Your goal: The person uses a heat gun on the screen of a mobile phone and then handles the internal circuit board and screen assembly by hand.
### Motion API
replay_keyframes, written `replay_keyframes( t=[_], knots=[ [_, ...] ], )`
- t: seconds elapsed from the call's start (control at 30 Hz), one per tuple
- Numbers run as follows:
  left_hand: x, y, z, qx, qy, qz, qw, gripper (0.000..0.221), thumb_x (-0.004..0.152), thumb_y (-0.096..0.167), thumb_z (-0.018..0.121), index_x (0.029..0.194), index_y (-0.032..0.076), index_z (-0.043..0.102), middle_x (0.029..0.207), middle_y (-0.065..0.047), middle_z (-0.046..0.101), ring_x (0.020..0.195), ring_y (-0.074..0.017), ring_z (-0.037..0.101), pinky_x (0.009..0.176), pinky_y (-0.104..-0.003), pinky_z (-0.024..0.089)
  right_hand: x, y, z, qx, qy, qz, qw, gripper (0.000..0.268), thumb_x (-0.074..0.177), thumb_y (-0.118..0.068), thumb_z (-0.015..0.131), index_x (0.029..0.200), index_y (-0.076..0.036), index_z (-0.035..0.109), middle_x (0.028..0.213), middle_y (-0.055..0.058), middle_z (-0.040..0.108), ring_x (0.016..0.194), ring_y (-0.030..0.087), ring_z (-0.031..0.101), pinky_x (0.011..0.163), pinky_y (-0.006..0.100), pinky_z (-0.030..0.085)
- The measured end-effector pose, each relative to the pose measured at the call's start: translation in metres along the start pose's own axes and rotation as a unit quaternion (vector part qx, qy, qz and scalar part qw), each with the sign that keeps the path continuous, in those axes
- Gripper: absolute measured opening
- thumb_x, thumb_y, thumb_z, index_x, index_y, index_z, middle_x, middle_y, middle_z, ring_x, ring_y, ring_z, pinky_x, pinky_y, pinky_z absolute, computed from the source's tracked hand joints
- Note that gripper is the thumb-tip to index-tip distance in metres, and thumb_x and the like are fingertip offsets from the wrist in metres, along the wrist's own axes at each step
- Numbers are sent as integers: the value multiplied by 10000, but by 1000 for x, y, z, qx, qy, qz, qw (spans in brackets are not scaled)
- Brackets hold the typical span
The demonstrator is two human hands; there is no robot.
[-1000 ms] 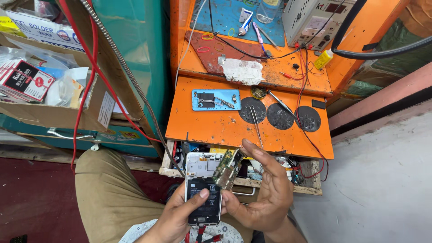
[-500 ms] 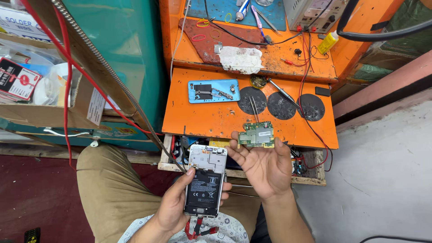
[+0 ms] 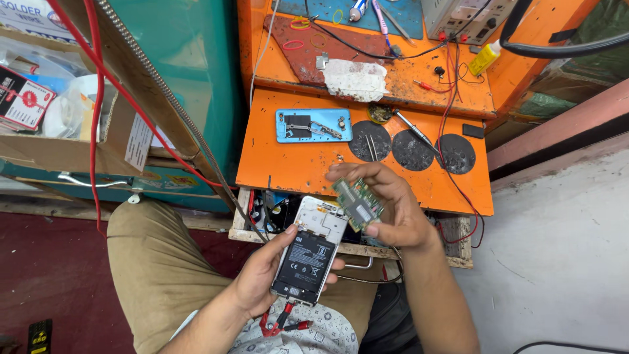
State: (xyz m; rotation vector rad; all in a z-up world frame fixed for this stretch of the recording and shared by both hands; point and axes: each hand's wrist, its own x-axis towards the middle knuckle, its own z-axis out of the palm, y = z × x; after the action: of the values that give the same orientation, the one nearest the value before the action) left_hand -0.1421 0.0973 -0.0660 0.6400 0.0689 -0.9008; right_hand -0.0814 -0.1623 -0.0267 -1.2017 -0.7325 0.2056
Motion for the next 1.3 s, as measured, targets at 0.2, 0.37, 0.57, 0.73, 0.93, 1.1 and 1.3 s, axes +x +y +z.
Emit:
replay_keyframes(
  t=[0.2, 0.37, 0.57, 0.73, 0.93, 1.1, 1.3],
  knots=[
    [-1, 8, 3, 26, -38, -16, 999, 642, 1066, 454, 294, 1433, -17, 530, 1209, -283, 719, 1041, -332, 747, 898, -410, 609, 21, -12, -15, -118, -161, 50, 979, 620, 777, -155, 840, 1361, -68, 651, 1649, 207, 454, 1600, 351, 389, 1344, 510, 276],
    [-2, 10, 8, 15, -54, -12, 998, 599, 1061, 435, 336, 1456, 18, 505, 1196, -275, 714, 1022, -329, 747, 911, -396, 616, 27, -8, -16, -107, -189, 82, 973, 638, 783, -179, 852, 1385, -84, 666, 1686, 212, 387, 1641, 359, 317, 1370, 525, 224],
    [-3, 10, 8, 45, -45, -2, 998, 637, 1060, 459, 350, 1454, -14, 512, 1192, -280, 722, 1029, -317, 751, 904, -391, 615, 20, 9, -16, 5, -163, 105, 981, 626, 795, -165, 855, 1382, -69, 660, 1679, 249, 355, 1615, 360, 330, 1370, 537, 231],
    [-3, 10, 4, 51, -35, 0, 998, 646, 1058, 470, 353, 1430, -26, 533, 1178, -271, 730, 1009, -300, 757, 866, -379, 627, 13, 13, -19, 41, -159, 97, 982, 635, 771, -158, 848, 1372, -53, 672, 1678, 274, 364, 1616, 376, 323, 1358, 513, 202],
    [-2, 10, 2, 55, -27, -8, 998, 645, 1060, 470, 357, 1400, -41, 554, 1160, -267, 739, 989, -292, 767, 836, -372, 634, 15, 12, -20, 14, -175, 101, 979, 622, 820, -190, 834, 1395, -41, 650, 1696, 257, 346, 1640, 370, 305, 1371, 499, 209],
    [0, 11, 2, 59, -21, -6, 998, 627, 1055, 456, 365, 1402, -31, 555, 1148, -276, 739, 979, -297, 767, 841, -375, 631, 17, 7, -20, 2, -175, 130, 976, 648, 830, -176, 814, 1431, -23, 627, 1684, 236, 349, 1602, 366, 346, 1338, 488, 267],
    [-1, 12, 0, 61, -28, 1, 998, 608, 1052, 435, 394, 1385, -48, 553, 1159, -283, 738, 982, -305, 770, 866, -388, 634, 19, 9, -19, 21, -157, 127, 979, 656, 836, -139, 801, 1452, -23, 607, 1679, 229, 359, 1599, 349, 358, 1344, 472, 274]
  ],
)
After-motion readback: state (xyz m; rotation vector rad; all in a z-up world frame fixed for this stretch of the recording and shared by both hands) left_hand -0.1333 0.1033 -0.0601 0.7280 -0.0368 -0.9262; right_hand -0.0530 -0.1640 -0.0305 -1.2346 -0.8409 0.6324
